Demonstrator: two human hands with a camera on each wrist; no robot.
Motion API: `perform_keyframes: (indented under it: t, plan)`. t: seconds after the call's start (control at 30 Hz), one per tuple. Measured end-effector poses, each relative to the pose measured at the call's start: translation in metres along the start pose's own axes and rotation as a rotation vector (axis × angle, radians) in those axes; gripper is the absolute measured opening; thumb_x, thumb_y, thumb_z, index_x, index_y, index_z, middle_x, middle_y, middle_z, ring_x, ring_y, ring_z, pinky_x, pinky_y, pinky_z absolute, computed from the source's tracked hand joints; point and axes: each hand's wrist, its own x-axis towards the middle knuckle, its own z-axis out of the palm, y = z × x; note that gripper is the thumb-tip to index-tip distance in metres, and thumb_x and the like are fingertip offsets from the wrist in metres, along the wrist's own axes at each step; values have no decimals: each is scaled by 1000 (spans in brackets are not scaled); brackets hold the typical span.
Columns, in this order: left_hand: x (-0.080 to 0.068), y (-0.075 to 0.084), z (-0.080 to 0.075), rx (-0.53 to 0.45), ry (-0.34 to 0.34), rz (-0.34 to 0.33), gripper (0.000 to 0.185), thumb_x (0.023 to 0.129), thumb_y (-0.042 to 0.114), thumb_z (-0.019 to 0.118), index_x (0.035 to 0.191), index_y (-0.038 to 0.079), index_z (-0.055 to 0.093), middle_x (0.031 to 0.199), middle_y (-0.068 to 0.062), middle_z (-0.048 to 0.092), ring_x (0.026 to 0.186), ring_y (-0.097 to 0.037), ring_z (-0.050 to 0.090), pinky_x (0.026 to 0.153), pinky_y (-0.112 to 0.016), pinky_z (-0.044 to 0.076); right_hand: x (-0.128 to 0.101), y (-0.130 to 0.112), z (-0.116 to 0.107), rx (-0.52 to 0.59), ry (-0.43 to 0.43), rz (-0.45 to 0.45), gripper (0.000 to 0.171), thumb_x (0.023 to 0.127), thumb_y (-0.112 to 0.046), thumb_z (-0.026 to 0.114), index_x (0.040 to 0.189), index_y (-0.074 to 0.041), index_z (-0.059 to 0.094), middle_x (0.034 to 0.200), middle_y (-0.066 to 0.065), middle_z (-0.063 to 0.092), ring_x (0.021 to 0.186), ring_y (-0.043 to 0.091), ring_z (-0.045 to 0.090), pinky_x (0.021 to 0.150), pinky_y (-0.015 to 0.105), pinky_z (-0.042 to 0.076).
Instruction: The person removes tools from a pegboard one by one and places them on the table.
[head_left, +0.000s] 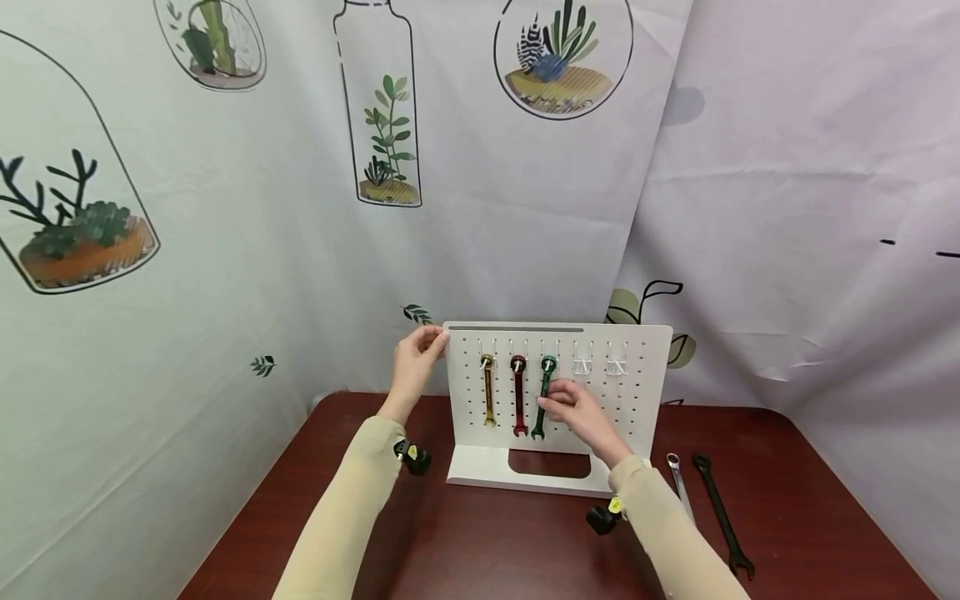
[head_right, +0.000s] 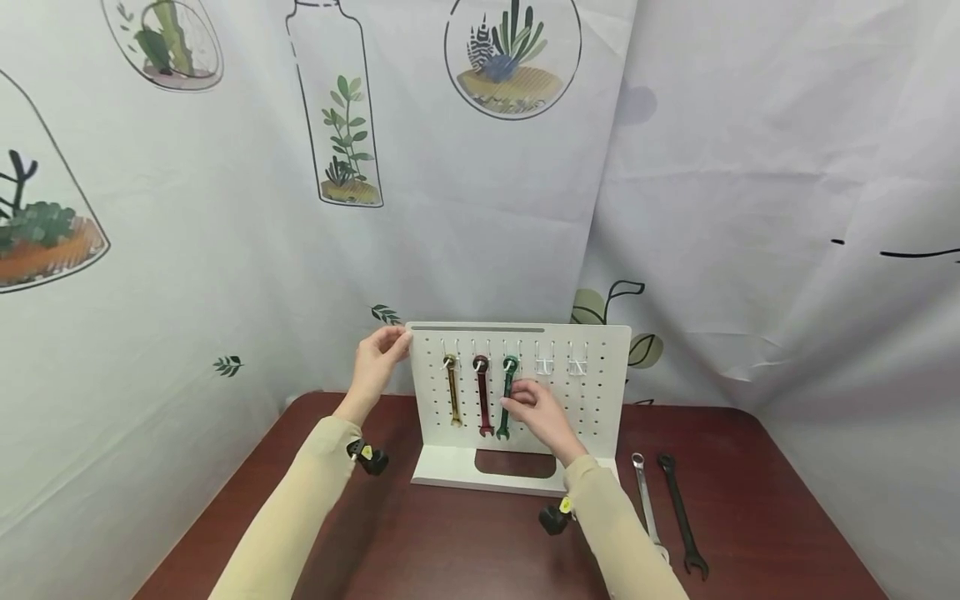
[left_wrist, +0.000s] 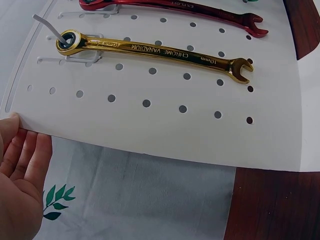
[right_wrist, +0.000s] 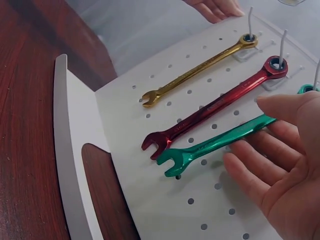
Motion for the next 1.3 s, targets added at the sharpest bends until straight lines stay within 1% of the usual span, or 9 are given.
perform_keyframes:
  t: [0.17, 0.27, 0.37, 0.53, 0.63, 0.77, 0.93, 1.17, 1.3]
  plan:
    - [0, -1, 2, 3, 4, -27, 26, 98, 20, 68, 111, -3, 69, 102, -21, 69, 93, -32, 67, 78, -22, 59, 1, 3, 3, 18, 15, -18, 43, 98, -19, 69, 129, 7, 55, 119, 23, 65, 106, 34, 66, 90, 43, 59]
    - [-1, 4, 3, 17, 3, -38, 24, 100, 14, 66, 113, -6, 67, 103, -23, 68, 94, -35, 67, 79, -23, 59, 1, 2, 4, 15, 24, -29, 39, 98, -18, 69, 125, 7, 57, 115, 22, 66, 103, 34, 67, 89, 44, 59]
    - [-5, 16, 3, 30, -1, -37, 22, 100, 9, 64, 113, -9, 66, 103, -26, 68, 94, -38, 66, 80, -25, 60, 0, 2, 5, 6, 20, -60, 34, 98, -17, 68, 121, 6, 58, 111, 21, 67, 98, 30, 69, 86, 42, 60]
    - [-15, 40, 0, 30, -12, -24, 21, 100, 6, 64, 112, -11, 66, 102, -28, 67, 94, -39, 66, 81, -26, 60, -1, 2, 6, -12, 33, -136, 27, 98, -15, 68, 114, 5, 60, 102, 17, 70, 91, 22, 70, 79, 39, 62]
    - [-17, 45, -1, 26, -14, -17, 21, 100, 6, 64, 111, -11, 66, 101, -28, 67, 94, -38, 66, 81, -26, 60, -3, 1, 5, -15, 42, -121, 25, 98, -14, 68, 114, 4, 61, 102, 16, 70, 93, 25, 69, 79, 39, 62]
    - [-16, 43, -1, 29, -6, -11, 20, 100, 6, 64, 110, -11, 66, 101, -27, 68, 93, -36, 67, 80, -25, 60, -4, -3, 6, -17, 47, -78, 26, 97, -12, 68, 117, 4, 61, 106, 17, 70, 98, 31, 69, 83, 40, 61]
    - [-16, 42, -1, 35, -1, -15, 20, 100, 8, 64, 111, -10, 66, 101, -25, 68, 92, -36, 66, 78, -23, 59, -7, -4, 5, -36, 47, -78, 26, 97, -10, 69, 117, 5, 61, 105, 17, 70, 96, 30, 69, 83, 43, 61]
    - [-1, -1, 1, 15, -1, 7, 25, 99, 22, 69, 109, 0, 70, 98, -16, 70, 87, -23, 67, 77, -24, 59, -11, -4, 3, -63, 29, -105, 28, 97, -11, 69, 119, 4, 62, 107, 17, 70, 98, 30, 69, 82, 40, 61]
    - [-1, -2, 1, -2, -1, 7, 24, 99, 21, 69, 109, -1, 70, 98, -15, 70, 86, -20, 66, 77, -24, 60, -16, -9, 2, -81, 24, -104, 31, 97, -12, 69, 122, 5, 62, 109, 17, 70, 99, 30, 69, 83, 39, 61]
